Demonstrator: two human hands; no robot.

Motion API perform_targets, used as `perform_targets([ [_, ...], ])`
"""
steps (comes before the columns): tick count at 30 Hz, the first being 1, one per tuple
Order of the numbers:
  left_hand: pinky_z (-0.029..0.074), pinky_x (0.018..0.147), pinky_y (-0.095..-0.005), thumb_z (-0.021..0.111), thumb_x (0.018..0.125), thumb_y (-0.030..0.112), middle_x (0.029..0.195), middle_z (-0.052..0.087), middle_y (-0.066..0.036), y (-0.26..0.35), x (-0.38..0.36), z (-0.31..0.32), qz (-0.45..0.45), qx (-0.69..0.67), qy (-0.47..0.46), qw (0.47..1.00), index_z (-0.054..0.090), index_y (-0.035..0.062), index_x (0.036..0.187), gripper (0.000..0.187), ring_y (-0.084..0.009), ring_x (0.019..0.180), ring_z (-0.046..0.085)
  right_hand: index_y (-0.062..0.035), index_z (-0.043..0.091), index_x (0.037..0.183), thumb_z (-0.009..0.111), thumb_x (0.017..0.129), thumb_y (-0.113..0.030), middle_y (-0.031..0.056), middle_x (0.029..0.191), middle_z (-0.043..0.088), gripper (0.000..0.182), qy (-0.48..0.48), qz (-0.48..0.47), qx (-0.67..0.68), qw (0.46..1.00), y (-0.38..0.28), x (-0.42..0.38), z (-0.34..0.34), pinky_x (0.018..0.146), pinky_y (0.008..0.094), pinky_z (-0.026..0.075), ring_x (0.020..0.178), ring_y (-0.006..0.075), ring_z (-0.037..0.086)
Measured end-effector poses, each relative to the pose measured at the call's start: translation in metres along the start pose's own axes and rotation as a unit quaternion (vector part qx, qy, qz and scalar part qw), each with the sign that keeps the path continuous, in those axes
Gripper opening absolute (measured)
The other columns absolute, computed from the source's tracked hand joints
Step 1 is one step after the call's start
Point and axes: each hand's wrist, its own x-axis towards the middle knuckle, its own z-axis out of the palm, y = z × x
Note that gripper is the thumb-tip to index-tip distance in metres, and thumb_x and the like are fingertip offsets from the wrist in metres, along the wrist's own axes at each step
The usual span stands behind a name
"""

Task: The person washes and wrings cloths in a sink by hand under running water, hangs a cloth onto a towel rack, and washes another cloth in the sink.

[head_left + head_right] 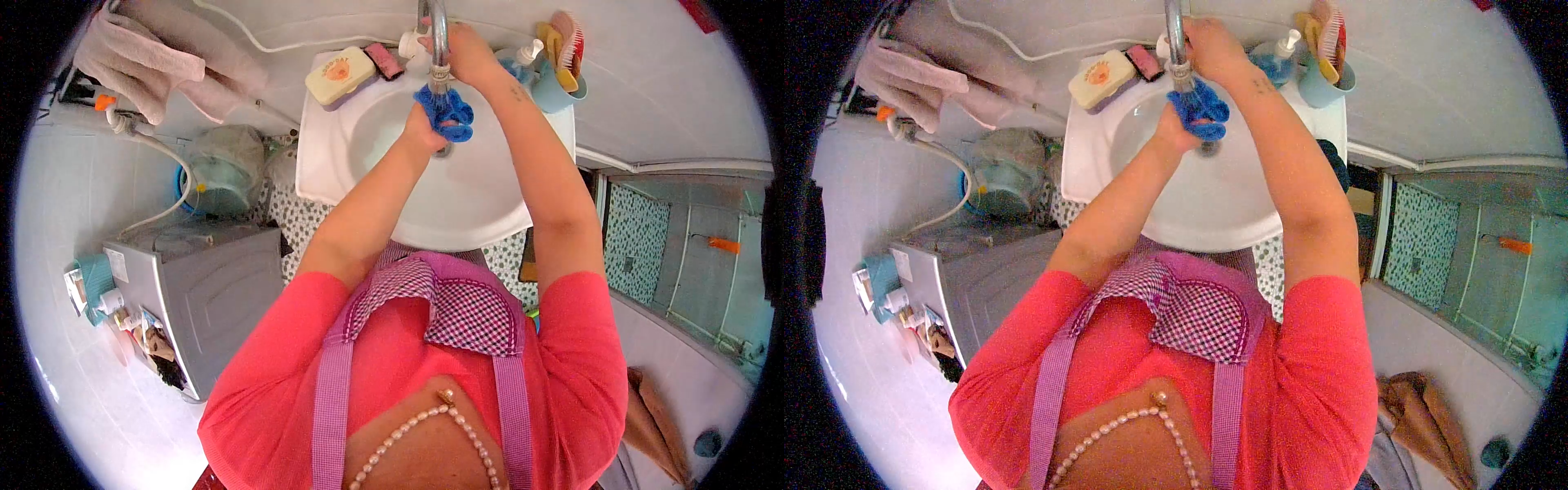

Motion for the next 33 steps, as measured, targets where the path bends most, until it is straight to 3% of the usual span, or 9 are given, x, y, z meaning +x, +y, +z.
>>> perform_targets([
  [3,0.028,0.04,-0.0276,0.046,0.082,0.037,0.062,0.05,-0.005,0.003,0.003,-0.009,-0.048,-0.004,-0.077,0.996,0.05,0.0163,0.069,0.025,-0.0151,0.041,0.033,-0.008,0.053,0.113,0.058,0.082,-0.025,0.0154,0.11,0.054,0.036,-0.012,-0.024,-0.037,0.999,0.005,-0.019,-0.016,0.08,0.0403,0.044,0.098,0.0328,0.051],
  [6,0.03,0.041,-0.0275,0.045,0.083,0.038,0.066,0.053,-0.005,0.003,0.003,-0.015,-0.069,0.014,-0.093,0.993,0.053,0.0169,0.072,0.025,-0.0161,0.046,0.04,-0.0049,0.053,0.109,0.056,0.08,-0.017,0.0163,0.11,0.055,0.031,0.167,-0.143,0.054,0.974,0.008,-0.05,-0.016,0.089,0.0387,0.04,0.103,0.0324,0.05],
  [10,0.036,0.044,-0.032,0.044,0.084,0.04,0.081,0.059,-0.009,0.002,0.012,-0.015,-0.031,-0.047,-0.039,0.998,0.057,0.0156,0.082,0.028,-0.02,0.059,0.049,-0.0049,0.053,0.11,0.057,0.082,-0.013,0.0139,0.11,0.054,0.03,0.245,-0.083,0.076,0.963,0.017,-0.095,-0.029,0.085,0.0358,0.042,0.1,0.0298,0.051],
  [15,0.044,0.072,-0.0501,0.044,0.084,0.038,0.099,0.059,-0.015,-0.008,0.005,0.009,-0.008,-0.075,-0.063,0.995,0.058,0.0098,0.093,0.033,-0.0316,0.089,0.055,-0.0036,0.051,0.115,0.057,0.082,-0.009,0.0106,0.11,0.054,0.033,0.267,0.102,0.183,0.941,0.038,-0.122,-0.04,0.081,0.03,0.045,0.097,0.0196,0.053],
  [18,0.039,0.086,-0.0572,0.042,0.085,0.033,0.102,0.059,-0.016,-0.012,0.006,0.011,0.019,-0.088,-0.102,0.991,0.058,0.0081,0.095,0.032,-0.0368,0.098,0.052,0.0009,0.048,0.116,0.061,0.078,-0.013,0.0164,0.113,0.054,0.042,0.259,0.206,0.253,0.909,0.095,-0.117,0.003,0.081,0.0341,0.046,0.1,0.0265,0.054],
  [19,0.036,0.09,-0.0583,0.042,0.085,0.032,0.103,0.059,-0.017,-0.011,0.004,0.01,0.029,-0.081,-0.115,0.99,0.058,0.0076,0.096,0.032,-0.038,0.101,0.052,0.0062,0.038,0.123,0.068,0.071,-0.017,0.022,0.121,0.047,0.064,0.221,0.239,0.249,0.912,0.089,-0.115,0.006,0.09,0.0368,0.04,0.11,0.0312,0.048],
  [25,0.034,0.093,-0.0581,0.042,0.085,0.031,0.107,0.057,-0.018,-0.009,-0.023,0.004,-0.025,-0.084,-0.094,0.992,0.058,0.0055,0.099,0.033,-0.0371,0.103,0.051,0.005,0.023,0.133,0.073,0.065,-0.014,0.0242,0.132,0.032,0.086,0.357,0.194,0.18,0.896,0.124,-0.071,0.059,0.101,0.0357,0.027,0.122,0.0318,0.033],
  [28,0.035,0.093,-0.0568,0.042,0.085,0.033,0.109,0.056,-0.019,-0.013,-0.028,0.004,-0.033,-0.111,-0.117,0.986,0.058,0.0056,0.1,0.035,-0.0369,0.103,0.051,0.0088,0.024,0.129,0.077,0.06,-0.027,0.0299,0.129,0.032,0.093,0.4,0.155,0.214,0.878,0.125,-0.061,0.065,0.102,0.0433,0.025,0.121,0.0406,0.032],
  [33,0.04,0.089,-0.0526,0.04,0.087,0.04,0.106,0.057,-0.016,-0.02,-0.013,0.023,-0.011,-0.072,-0.104,0.992,0.057,0.0074,0.1,0.039,-0.0339,0.098,0.053,0.0084,0.035,0.123,0.075,0.061,-0.042,0.0304,0.121,0.041,0.09,0.307,0.193,-0.008,0.932,0.116,-0.073,0.046,0.097,0.0465,0.03,0.114,0.0424,0.038],
])
